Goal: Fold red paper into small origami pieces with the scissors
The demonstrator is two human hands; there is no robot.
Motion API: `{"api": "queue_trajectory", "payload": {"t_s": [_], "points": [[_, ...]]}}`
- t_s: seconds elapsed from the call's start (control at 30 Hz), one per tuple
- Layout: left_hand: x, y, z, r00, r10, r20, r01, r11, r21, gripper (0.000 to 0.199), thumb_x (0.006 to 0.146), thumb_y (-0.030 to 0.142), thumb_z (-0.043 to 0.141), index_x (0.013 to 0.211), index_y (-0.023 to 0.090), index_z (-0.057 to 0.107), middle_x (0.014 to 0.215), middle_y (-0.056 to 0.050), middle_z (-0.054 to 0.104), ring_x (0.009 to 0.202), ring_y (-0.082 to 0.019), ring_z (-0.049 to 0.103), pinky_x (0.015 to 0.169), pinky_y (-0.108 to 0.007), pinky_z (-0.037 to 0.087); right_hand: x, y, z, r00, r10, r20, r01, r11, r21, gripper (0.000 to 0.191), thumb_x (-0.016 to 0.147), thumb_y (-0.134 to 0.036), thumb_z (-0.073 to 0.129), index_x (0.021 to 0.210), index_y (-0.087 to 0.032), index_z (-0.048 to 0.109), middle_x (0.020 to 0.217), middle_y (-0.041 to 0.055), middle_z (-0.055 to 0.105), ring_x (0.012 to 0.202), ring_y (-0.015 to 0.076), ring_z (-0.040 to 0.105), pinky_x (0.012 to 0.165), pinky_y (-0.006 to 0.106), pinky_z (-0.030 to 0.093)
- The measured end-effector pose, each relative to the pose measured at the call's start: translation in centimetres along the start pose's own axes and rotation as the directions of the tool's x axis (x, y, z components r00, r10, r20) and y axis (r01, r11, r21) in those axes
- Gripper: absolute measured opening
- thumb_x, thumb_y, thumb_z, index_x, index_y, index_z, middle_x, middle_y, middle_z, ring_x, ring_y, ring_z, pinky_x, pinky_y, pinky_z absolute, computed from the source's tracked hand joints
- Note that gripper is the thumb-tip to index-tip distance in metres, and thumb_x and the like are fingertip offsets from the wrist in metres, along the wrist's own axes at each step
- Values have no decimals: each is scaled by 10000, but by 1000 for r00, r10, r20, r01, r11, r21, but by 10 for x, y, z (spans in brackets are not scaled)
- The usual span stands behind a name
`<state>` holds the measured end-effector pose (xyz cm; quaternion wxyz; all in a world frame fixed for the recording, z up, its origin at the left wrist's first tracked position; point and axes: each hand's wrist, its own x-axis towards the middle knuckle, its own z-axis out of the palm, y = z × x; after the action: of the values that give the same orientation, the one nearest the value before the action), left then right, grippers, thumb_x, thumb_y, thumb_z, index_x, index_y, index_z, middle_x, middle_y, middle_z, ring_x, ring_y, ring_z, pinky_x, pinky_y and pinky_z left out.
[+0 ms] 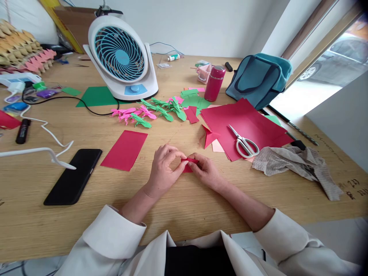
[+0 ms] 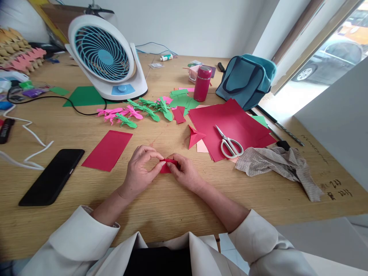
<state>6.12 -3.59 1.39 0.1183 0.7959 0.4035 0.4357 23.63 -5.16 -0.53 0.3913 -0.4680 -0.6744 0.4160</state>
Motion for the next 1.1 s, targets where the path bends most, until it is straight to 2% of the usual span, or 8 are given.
{"api": "queue_trajectory", "payload": {"t_s": [0.2, 0.33, 0.6, 0.73, 0.93, 1.1], "points": [[7, -5, -8, 987, 96, 131, -91, 995, -47, 47, 842, 176, 640, 843, 212, 610, 915, -32, 563, 936, -196, 556, 891, -376, 462, 0, 2, 1, 1000, -12, 8, 12, 1000, -4, 134, 916, -223, 503, 894, -168, 623, 783, 14, 615, 705, 137, 537, 651, 255, 403], [10, -10, -12, 974, 108, 200, -94, 992, -78, 54, 840, 189, 642, 808, 215, 607, 918, -32, 579, 931, -192, 563, 913, -376, 465, 0, 2, 0, 1000, -10, 19, 10, 1000, 10, 140, 922, -236, 502, 893, -169, 621, 783, 17, 614, 700, 139, 532, 646, 258, 400], [10, -19, -10, 976, 113, 185, -105, 993, -49, 43, 875, 209, 613, 864, 219, 653, 913, -40, 612, 922, -196, 571, 876, -362, 472, -1, 3, -1, 999, -9, 37, 7, 999, 36, 171, 937, -295, 501, 897, -172, 613, 752, 1, 571, 671, 132, 491, 621, 254, 372], [11, -20, -11, 970, 130, 207, -122, 991, -49, 73, 904, 216, 578, 873, 214, 643, 927, -49, 620, 911, -198, 563, 840, -354, 472, 1, 6, -3, 997, 31, 64, -40, 990, 134, 230, 940, -377, 510, 889, -171, 600, 728, -8, 534, 654, 129, 456, 606, 256, 348], [12, -20, -13, 963, 171, 208, -149, 982, -119, 71, 913, 212, 574, 897, 216, 643, 1004, -58, 623, 975, -196, 565, 876, -353, 477, 6, 10, -6, 989, 104, 106, -132, 946, 297, 347, 885, -517, 571, 790, -185, 538, 638, -42, 447, 578, 112, 385, 552, 248, 287], [8, -17, -9, 977, 149, 151, -138, 987, -80, 22, 865, 220, 652, 887, 224, 653, 1030, -52, 654, 988, -199, 574, 892, -375, 479, 4, 10, -4, 993, 82, 86, -102, 959, 265, 314, 901, -481, 559, 808, -181, 555, 666, -27, 495, 608, 119, 424, 582, 250, 327]]}}
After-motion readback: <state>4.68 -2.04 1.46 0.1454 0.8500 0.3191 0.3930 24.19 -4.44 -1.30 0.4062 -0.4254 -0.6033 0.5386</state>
